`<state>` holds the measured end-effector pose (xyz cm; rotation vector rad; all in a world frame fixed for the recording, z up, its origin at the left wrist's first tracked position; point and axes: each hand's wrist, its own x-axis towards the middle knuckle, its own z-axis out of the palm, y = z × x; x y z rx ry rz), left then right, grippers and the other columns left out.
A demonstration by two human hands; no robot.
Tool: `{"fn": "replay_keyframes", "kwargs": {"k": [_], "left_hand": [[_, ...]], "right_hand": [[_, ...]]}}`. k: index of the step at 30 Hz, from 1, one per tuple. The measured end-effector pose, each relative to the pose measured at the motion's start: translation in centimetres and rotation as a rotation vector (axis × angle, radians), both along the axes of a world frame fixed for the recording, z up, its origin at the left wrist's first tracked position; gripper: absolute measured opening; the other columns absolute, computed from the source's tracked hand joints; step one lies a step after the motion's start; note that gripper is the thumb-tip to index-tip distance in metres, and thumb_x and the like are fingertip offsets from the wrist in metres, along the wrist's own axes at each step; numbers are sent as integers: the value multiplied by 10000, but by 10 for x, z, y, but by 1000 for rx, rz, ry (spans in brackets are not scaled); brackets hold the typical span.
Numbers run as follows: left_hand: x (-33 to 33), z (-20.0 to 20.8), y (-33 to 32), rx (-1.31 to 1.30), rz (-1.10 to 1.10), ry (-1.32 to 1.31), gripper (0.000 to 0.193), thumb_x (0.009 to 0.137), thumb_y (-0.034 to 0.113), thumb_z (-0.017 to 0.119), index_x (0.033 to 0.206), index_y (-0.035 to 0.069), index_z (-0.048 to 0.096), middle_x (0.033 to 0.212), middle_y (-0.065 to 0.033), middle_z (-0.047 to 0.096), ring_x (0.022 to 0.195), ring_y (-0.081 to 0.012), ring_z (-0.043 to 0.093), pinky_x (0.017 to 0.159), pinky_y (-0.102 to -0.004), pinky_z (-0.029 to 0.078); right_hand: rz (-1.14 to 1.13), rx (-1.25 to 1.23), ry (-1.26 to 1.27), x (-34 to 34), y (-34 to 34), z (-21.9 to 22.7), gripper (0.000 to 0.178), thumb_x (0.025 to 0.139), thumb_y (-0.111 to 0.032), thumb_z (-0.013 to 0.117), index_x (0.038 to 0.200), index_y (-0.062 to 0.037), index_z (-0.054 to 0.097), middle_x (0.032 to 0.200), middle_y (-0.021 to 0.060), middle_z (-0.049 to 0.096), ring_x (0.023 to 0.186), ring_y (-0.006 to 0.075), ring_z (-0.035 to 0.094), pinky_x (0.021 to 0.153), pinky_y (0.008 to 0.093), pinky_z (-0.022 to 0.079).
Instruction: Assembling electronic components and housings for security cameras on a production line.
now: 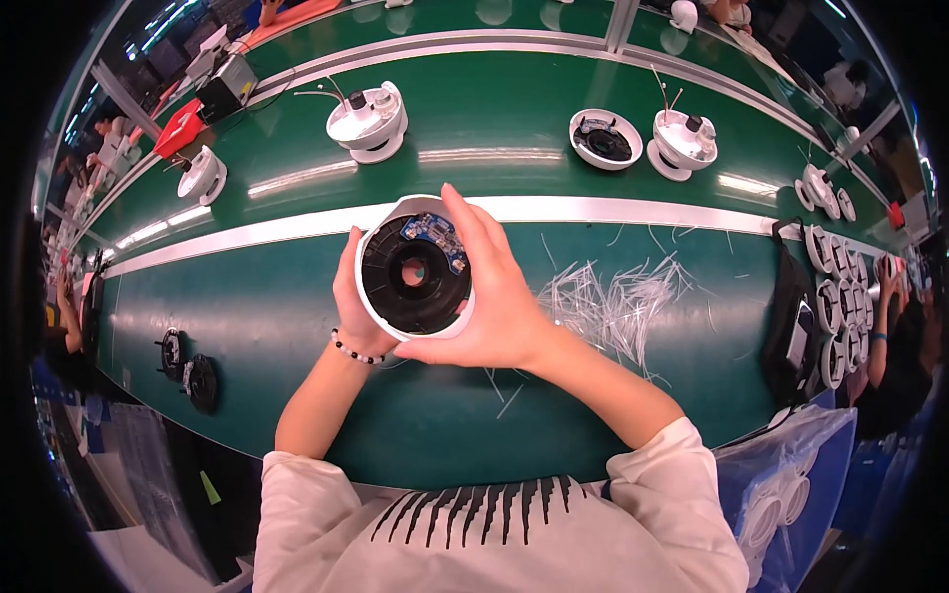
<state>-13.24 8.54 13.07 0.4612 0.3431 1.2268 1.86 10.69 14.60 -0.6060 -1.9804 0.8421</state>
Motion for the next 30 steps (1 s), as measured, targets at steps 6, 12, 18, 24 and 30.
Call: {"fn": "replay_keyframes", "kwargs": {"k": [6,12,18,24,30], "left_hand": [[-4,-4,2,-85,-15,55,587,828,514,248,1162,54,395,1104,-130,468,986,-256,490,800,-400,455],[-10,-9,2,-128,-31,43,545,832,478,259,1144,60,417,1101,-120,482,980,-244,499,815,-390,445],[-12,-17,0,-226,55,13,481,847,415,282,1111,53,456,1065,-100,512,963,-217,504,835,-351,420],[-32,-3,5,-166,-73,-45,795,725,701,216,1163,69,420,1125,-122,469,1029,-270,462,884,-415,377],[-54,-12,-2,-147,-198,-2,766,739,682,240,1177,77,410,1168,-129,445,1059,-268,447,890,-414,376]], "right_hand": [[-69,74,-73,-4,-5,-3,1073,444,-328,775,1264,25,179,1235,228,276,1152,367,284,925,423,287],[-128,150,-157,-11,-10,-9,1042,456,-300,771,1272,-3,195,1278,215,247,1184,351,261,953,407,254],[59,-181,-86,-20,-4,-14,1048,472,-240,745,1290,-19,130,1303,205,185,1207,334,222,972,417,211],[-124,96,-294,-41,-9,-8,1096,432,-319,779,1277,-14,151,1296,212,172,1191,385,196,946,463,223],[91,113,-424,-42,-6,15,1101,407,-330,782,1268,-14,173,1277,184,224,1181,362,227,939,446,245]]}}
